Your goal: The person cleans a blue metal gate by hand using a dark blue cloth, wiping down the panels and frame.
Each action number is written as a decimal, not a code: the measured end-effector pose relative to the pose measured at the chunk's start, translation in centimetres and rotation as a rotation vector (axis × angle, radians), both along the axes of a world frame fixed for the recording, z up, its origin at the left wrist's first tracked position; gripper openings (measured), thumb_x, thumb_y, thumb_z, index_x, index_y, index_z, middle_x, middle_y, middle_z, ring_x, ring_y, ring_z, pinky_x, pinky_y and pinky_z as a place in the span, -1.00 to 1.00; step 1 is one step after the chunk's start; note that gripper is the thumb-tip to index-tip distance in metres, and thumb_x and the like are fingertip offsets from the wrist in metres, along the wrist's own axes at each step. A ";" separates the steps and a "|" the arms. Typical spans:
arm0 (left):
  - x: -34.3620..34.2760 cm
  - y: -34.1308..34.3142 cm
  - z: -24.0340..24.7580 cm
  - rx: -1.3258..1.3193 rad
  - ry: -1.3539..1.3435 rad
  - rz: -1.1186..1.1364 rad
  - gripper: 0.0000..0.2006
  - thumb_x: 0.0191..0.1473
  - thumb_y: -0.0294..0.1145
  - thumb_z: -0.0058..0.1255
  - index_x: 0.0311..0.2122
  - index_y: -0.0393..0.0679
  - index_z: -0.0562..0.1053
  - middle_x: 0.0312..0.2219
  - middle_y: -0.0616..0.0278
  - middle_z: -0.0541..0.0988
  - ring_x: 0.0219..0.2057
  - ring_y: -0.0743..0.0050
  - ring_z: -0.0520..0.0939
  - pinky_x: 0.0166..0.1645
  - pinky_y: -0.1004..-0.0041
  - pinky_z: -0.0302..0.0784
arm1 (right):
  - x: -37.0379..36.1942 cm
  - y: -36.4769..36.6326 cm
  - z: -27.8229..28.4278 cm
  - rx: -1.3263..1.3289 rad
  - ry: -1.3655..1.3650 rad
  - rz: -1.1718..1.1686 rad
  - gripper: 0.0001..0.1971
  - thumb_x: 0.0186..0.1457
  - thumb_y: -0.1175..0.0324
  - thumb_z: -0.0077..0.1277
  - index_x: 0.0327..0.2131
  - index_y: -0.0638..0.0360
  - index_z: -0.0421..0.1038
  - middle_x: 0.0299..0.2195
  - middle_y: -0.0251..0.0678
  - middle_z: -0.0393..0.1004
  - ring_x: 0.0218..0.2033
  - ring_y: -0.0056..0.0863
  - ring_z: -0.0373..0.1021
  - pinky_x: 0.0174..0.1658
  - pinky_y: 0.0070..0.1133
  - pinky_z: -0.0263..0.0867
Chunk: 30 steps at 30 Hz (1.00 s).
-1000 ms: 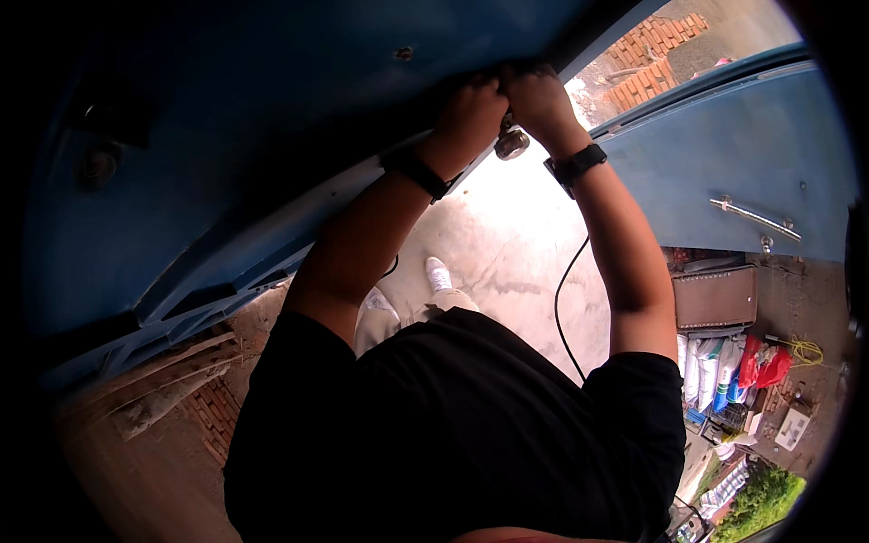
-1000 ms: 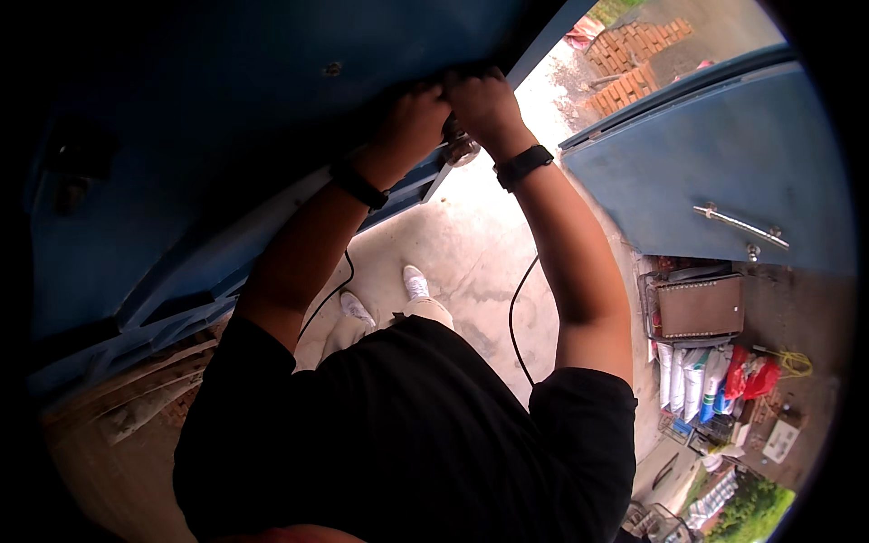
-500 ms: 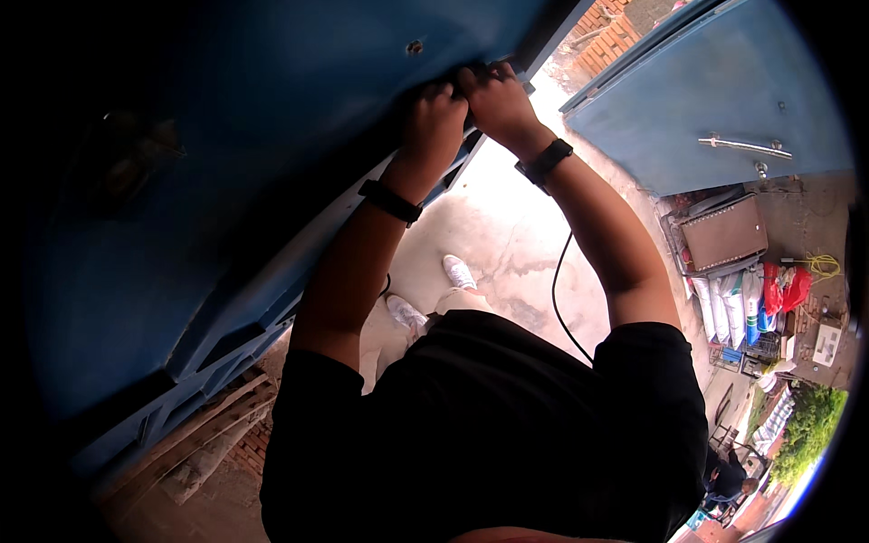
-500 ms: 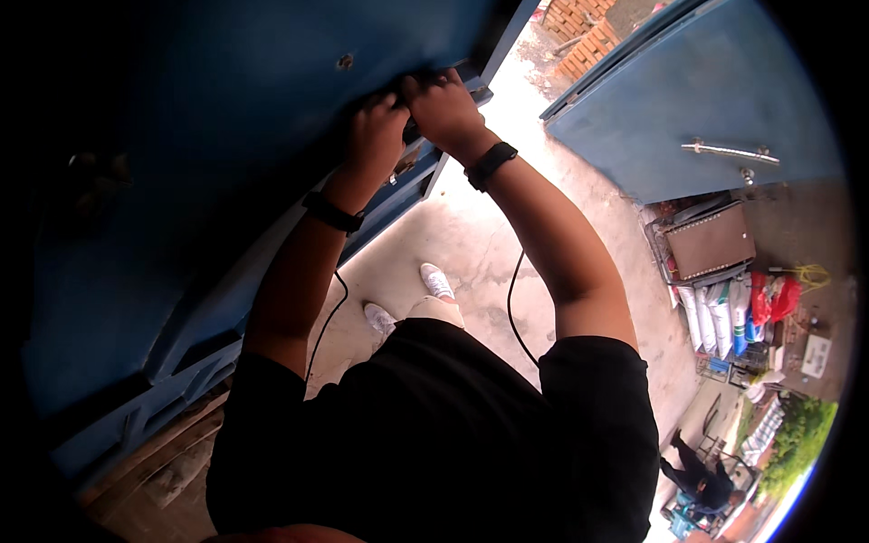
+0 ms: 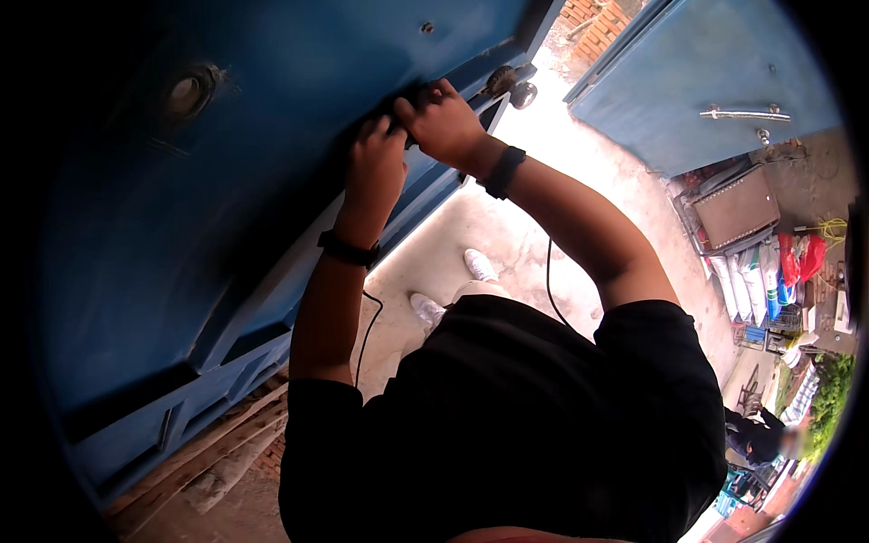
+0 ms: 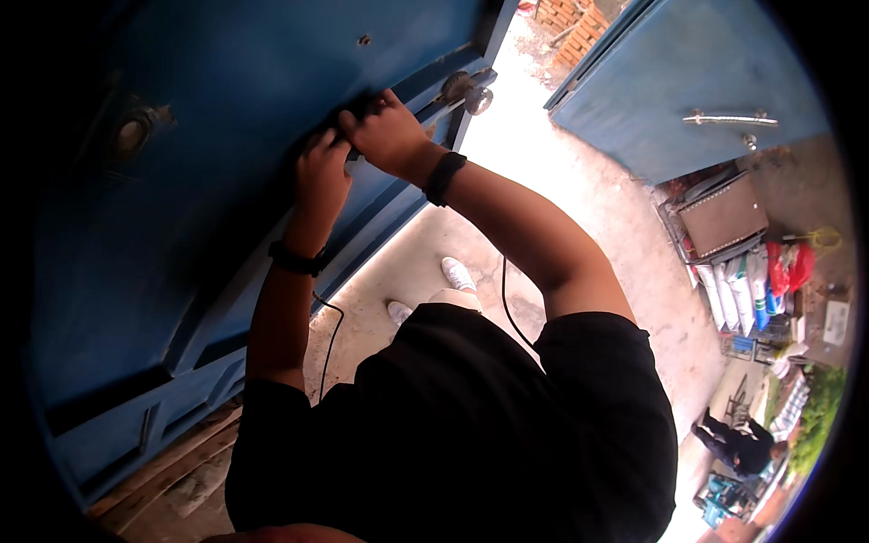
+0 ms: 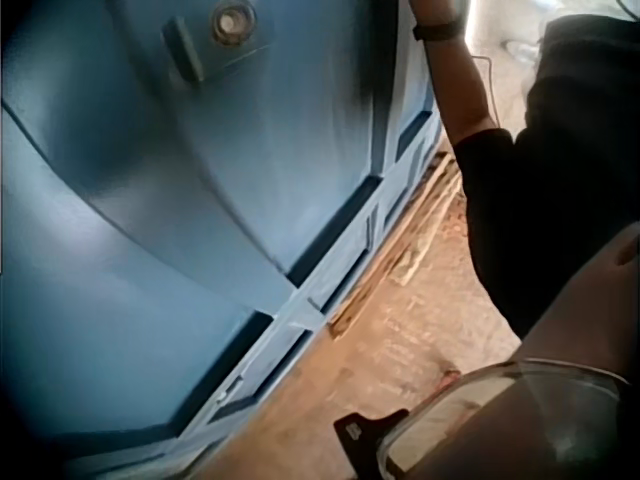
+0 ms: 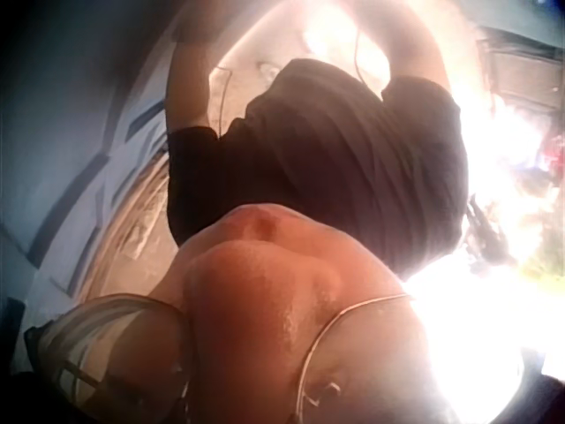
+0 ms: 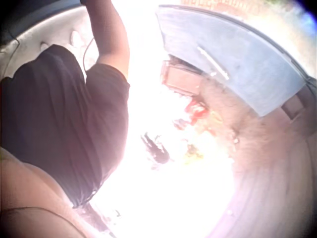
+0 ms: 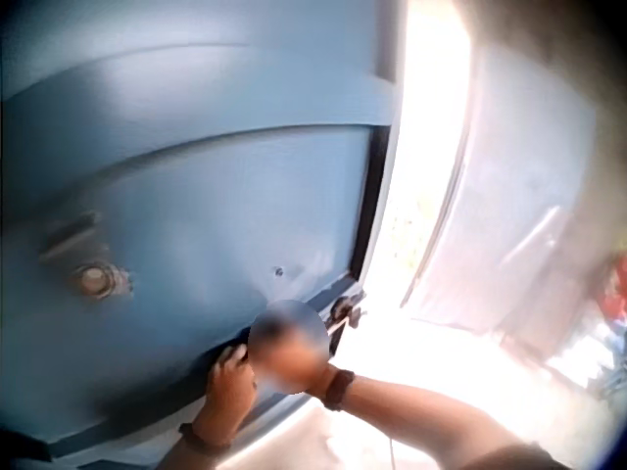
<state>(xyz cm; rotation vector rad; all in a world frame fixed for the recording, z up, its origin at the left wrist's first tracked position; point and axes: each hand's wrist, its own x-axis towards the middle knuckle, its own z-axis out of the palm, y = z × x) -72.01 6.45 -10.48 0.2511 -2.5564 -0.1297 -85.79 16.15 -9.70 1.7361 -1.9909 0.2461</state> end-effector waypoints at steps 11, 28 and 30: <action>12.8 -3.4 -0.9 -0.037 -0.083 0.169 -0.48 -0.22 -0.75 0.16 -0.02 -0.19 0.57 -0.04 0.18 0.56 -0.01 0.02 0.56 0.09 0.21 0.56 | 10.7 -3.2 -1.1 -0.115 -0.021 0.162 -0.83 0.07 0.35 0.00 -0.24 0.12 0.41 -0.49 -0.21 0.50 -0.30 -0.25 0.51 0.06 -0.40 0.29; 28.0 -5.1 -0.2 -0.120 -0.150 0.440 -0.48 -0.20 -0.78 0.09 -0.05 -0.12 0.61 -0.04 0.17 0.59 -0.06 0.09 0.60 0.03 0.22 0.61 | 21.6 -7.6 -0.8 -0.122 -0.167 0.509 -0.86 0.05 0.34 0.07 -0.35 0.11 0.58 -0.41 -0.26 0.60 -0.28 -0.33 0.52 0.00 -0.38 0.30; 26.3 -5.1 -1.0 -0.235 -0.083 0.401 -0.46 -0.22 -0.77 0.11 -0.03 -0.11 0.60 -0.02 0.23 0.57 -0.07 0.12 0.60 0.03 0.23 0.60 | 19.4 -6.7 -0.2 -0.139 -0.184 0.497 -0.85 0.05 0.33 0.07 -0.33 0.11 0.59 -0.40 -0.27 0.60 -0.27 -0.34 0.52 0.00 -0.38 0.30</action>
